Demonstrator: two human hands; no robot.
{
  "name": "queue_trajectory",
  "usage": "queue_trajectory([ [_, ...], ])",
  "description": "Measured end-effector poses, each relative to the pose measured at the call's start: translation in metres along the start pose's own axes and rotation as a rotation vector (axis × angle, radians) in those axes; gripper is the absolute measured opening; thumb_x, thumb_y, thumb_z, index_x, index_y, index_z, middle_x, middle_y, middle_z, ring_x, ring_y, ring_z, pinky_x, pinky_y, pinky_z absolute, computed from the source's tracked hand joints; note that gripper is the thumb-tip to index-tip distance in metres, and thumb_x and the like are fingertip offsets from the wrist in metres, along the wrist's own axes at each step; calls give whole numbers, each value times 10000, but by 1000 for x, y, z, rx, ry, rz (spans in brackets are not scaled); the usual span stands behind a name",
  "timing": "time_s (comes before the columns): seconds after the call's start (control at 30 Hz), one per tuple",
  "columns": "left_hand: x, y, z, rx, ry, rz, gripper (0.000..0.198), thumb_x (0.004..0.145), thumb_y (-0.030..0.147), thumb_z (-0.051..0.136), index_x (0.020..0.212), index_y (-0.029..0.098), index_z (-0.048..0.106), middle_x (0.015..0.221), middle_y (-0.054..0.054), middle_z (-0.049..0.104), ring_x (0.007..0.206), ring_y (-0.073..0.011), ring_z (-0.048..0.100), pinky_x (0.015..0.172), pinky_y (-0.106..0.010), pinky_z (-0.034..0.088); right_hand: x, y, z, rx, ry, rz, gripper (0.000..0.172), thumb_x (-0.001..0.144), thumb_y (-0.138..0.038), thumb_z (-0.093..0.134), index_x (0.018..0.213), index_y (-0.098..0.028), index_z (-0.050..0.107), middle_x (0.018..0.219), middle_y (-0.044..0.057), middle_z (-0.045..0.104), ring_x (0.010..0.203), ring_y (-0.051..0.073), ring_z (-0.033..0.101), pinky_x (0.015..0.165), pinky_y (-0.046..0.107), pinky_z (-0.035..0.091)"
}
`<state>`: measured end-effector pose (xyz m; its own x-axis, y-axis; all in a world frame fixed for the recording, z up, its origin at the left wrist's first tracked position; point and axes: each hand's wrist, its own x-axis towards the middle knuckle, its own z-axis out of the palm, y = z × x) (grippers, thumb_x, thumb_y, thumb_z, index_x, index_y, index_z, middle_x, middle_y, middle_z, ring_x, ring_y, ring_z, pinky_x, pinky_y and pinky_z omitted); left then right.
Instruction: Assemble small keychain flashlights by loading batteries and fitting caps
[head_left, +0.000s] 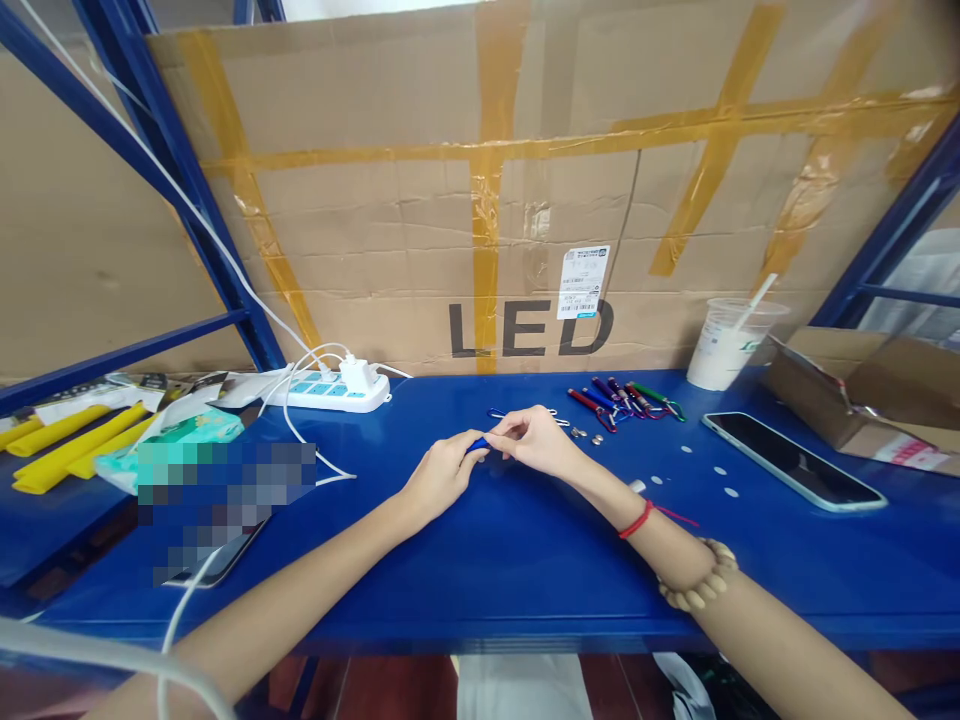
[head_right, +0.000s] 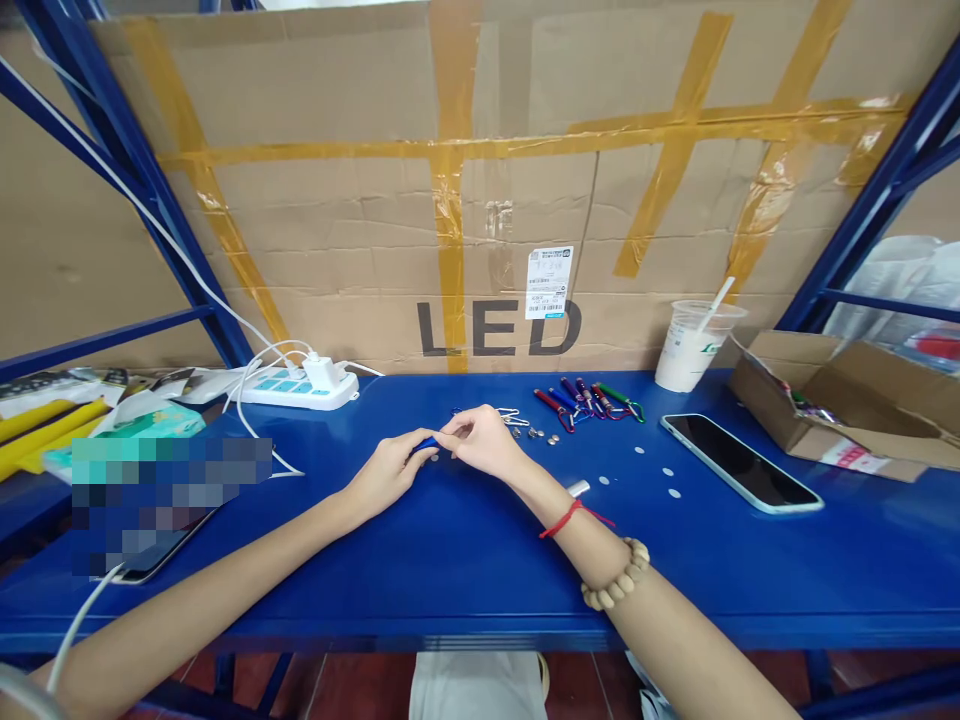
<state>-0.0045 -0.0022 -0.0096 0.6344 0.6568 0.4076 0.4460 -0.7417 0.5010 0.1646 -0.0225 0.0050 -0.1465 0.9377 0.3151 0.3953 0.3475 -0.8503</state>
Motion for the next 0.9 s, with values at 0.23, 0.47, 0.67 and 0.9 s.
queue_trajectory([
  [0.23,0,3,-2,-36,60,-140,271,867,241,406,1127,250,482,873,-11,667,767,-166,641,712,-268,475,-3,-9,3,-48,20,-31,216,723,-309,595,670,-116,676,678,64,657,474,114,575,477,227,468],
  [0.47,1,2,-6,-64,101,-186,214,869,249,388,1002,222,554,760,-4,646,695,-152,608,677,-244,447,-2,-5,8,-94,-56,-35,229,760,-268,558,884,-120,681,850,78,629,519,111,608,450,209,471],
  [0.67,5,0,-5,-137,157,-209,225,859,241,391,1008,213,558,684,14,601,650,-133,568,663,-233,424,-1,-3,-2,-376,29,-191,310,792,-228,554,1093,-242,629,902,27,638,583,98,608,555,217,483],
  [0.9,4,5,-6,-289,146,-209,221,848,280,414,956,191,584,679,15,592,645,-122,546,649,-221,427,-4,-11,-17,-667,60,-339,199,831,-235,546,941,-291,701,922,4,659,667,105,604,515,186,387],
])
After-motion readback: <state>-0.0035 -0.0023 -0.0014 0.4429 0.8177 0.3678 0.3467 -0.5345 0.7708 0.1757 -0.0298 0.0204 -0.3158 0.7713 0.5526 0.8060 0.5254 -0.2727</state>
